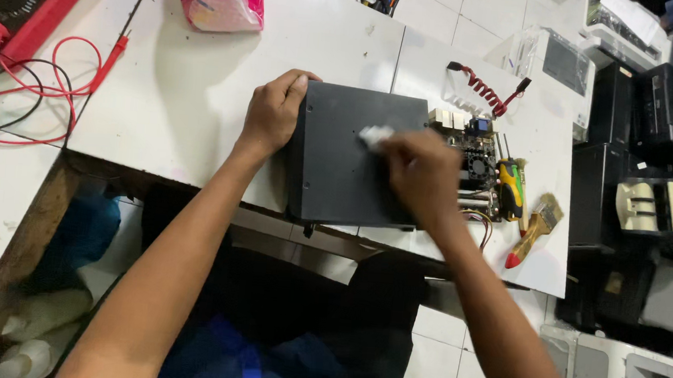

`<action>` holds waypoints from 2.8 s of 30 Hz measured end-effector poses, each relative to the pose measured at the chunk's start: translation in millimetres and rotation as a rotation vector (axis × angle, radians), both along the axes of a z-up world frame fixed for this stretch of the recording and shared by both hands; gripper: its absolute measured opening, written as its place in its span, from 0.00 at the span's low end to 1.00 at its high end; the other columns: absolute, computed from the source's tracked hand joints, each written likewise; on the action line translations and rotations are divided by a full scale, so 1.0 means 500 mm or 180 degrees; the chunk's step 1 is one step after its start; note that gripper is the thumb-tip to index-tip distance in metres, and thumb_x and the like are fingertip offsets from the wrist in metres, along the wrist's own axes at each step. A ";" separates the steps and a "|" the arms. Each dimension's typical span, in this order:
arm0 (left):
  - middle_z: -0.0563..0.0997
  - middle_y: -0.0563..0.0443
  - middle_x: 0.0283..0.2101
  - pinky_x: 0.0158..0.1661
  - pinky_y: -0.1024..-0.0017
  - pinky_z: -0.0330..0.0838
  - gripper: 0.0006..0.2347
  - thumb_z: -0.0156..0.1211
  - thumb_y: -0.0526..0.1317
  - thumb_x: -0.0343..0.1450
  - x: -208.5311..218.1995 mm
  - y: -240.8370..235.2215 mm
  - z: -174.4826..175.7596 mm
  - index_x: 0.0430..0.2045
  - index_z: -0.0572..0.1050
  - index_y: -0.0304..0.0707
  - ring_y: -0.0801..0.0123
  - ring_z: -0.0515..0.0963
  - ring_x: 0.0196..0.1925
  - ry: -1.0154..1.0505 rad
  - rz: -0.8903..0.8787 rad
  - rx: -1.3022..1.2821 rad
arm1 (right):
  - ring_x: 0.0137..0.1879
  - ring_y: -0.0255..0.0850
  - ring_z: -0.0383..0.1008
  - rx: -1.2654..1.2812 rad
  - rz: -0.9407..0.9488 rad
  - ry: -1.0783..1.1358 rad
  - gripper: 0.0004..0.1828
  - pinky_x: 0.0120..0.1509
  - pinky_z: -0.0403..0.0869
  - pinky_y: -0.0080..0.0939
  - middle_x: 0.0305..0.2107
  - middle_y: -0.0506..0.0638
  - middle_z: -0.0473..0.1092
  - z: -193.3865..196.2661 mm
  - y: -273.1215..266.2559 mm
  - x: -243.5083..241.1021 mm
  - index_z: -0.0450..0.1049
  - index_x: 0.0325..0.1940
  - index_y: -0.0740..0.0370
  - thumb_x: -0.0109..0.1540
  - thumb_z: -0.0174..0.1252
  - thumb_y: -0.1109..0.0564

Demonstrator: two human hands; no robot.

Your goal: The person cleans a black electronic device by brushing its exterior, spraying a blue liquid cleaner, and wiping the surface with a tissue. The person turns the device to clean different sides and vents.

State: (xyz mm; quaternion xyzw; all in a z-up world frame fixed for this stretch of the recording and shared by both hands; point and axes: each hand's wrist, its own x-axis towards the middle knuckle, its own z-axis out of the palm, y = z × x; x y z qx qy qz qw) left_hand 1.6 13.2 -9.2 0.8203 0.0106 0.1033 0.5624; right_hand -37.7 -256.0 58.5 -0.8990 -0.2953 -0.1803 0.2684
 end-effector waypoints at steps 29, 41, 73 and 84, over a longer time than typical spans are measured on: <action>0.84 0.45 0.26 0.42 0.55 0.81 0.19 0.39 0.51 0.84 -0.006 -0.002 0.013 0.49 0.82 0.53 0.54 0.87 0.33 0.0011 0.0064 -0.0092 | 0.35 0.47 0.80 -0.0189 -0.0101 -0.0185 0.06 0.42 0.75 0.44 0.23 0.46 0.77 0.017 0.112 0.103 0.86 0.36 0.53 0.64 0.69 0.63; 0.88 0.38 0.37 0.50 0.49 0.81 0.18 0.40 0.50 0.83 -0.017 -0.002 0.038 0.49 0.82 0.50 0.41 0.88 0.46 -0.0044 0.0039 -0.0232 | 0.33 0.48 0.82 0.0190 0.0186 0.0094 0.06 0.39 0.76 0.46 0.24 0.50 0.78 0.012 0.173 0.097 0.80 0.45 0.59 0.65 0.69 0.63; 0.58 0.64 0.16 0.25 0.70 0.53 0.20 0.39 0.52 0.82 -0.018 0.007 0.036 0.48 0.82 0.46 0.78 0.58 0.19 -0.0174 -0.0177 -0.0181 | 0.41 0.42 0.80 -0.0095 0.0371 0.0346 0.06 0.44 0.79 0.38 0.39 0.53 0.82 0.078 0.049 -0.137 0.82 0.40 0.63 0.64 0.71 0.70; 0.57 0.65 0.17 0.25 0.71 0.52 0.18 0.41 0.49 0.82 -0.018 0.006 0.034 0.47 0.83 0.46 0.78 0.57 0.19 -0.0237 -0.0175 -0.0113 | 0.45 0.44 0.79 0.0223 -0.0253 0.0320 0.09 0.47 0.79 0.39 0.42 0.53 0.82 0.061 0.013 -0.199 0.82 0.43 0.62 0.64 0.68 0.72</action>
